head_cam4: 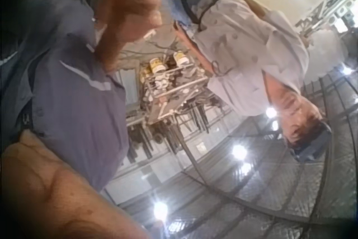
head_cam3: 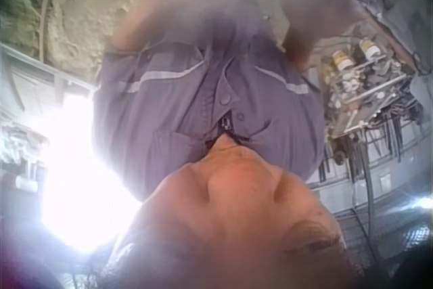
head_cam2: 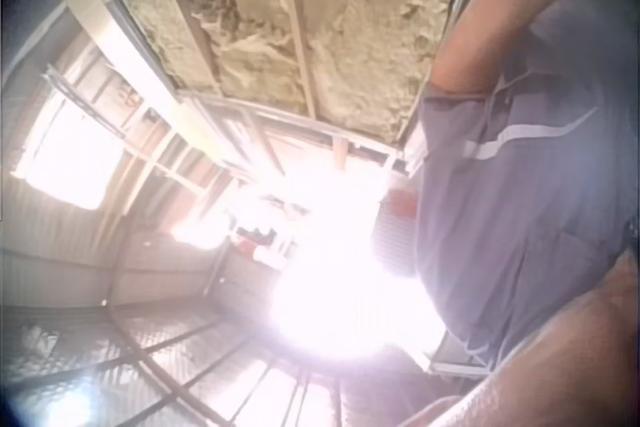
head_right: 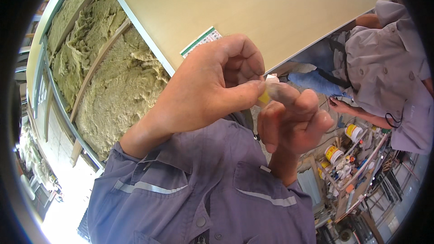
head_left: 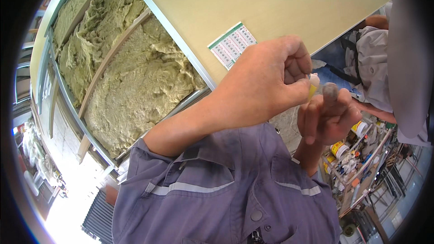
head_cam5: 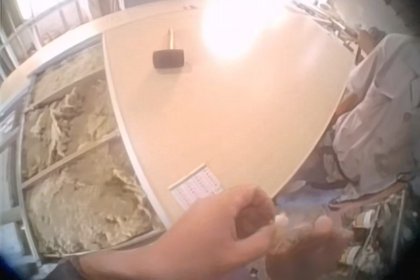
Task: The person positions a metal trim piece along the edge of a wall panel, cuts it with an angle grinder, and then secures it using a rubber mallet. They also apply a small adhesive strip to their finger during the process.
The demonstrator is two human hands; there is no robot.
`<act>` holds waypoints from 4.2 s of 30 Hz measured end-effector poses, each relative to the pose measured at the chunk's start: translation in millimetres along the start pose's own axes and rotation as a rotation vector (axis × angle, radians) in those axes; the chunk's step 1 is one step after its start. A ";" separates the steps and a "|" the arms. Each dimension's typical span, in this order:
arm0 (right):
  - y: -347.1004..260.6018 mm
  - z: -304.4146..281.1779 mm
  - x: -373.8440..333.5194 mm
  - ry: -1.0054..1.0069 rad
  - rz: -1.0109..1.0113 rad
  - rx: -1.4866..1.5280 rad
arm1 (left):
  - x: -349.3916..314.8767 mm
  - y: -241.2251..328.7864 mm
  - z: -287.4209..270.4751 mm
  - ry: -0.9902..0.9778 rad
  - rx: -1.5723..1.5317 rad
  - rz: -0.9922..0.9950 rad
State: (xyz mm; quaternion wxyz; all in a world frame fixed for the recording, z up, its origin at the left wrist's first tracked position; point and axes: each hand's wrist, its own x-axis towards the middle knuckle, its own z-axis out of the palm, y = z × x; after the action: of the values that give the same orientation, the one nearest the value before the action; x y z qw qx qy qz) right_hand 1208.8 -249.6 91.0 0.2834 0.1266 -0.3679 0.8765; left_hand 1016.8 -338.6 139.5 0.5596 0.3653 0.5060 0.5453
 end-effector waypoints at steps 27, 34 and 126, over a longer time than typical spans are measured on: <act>10.6 1.4 -6.6 0.195 0.058 -0.263 | 5.7 -13.2 -10.2 -0.029 -0.207 -0.083; 12.9 7.3 -8.4 0.304 0.108 -0.392 | 6.5 -17.7 -16.8 -0.057 -0.158 -0.101; 20.7 -7.0 6.6 0.373 0.204 0.386 | -0.2 -76.4 -14.1 0.198 0.393 0.622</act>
State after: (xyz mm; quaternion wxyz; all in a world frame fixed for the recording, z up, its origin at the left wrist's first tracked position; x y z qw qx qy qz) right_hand 1191.1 -253.7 77.1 0.2273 -0.0230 -0.1467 0.9624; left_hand 1021.6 -351.3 63.0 0.2349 0.5475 0.5176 0.6142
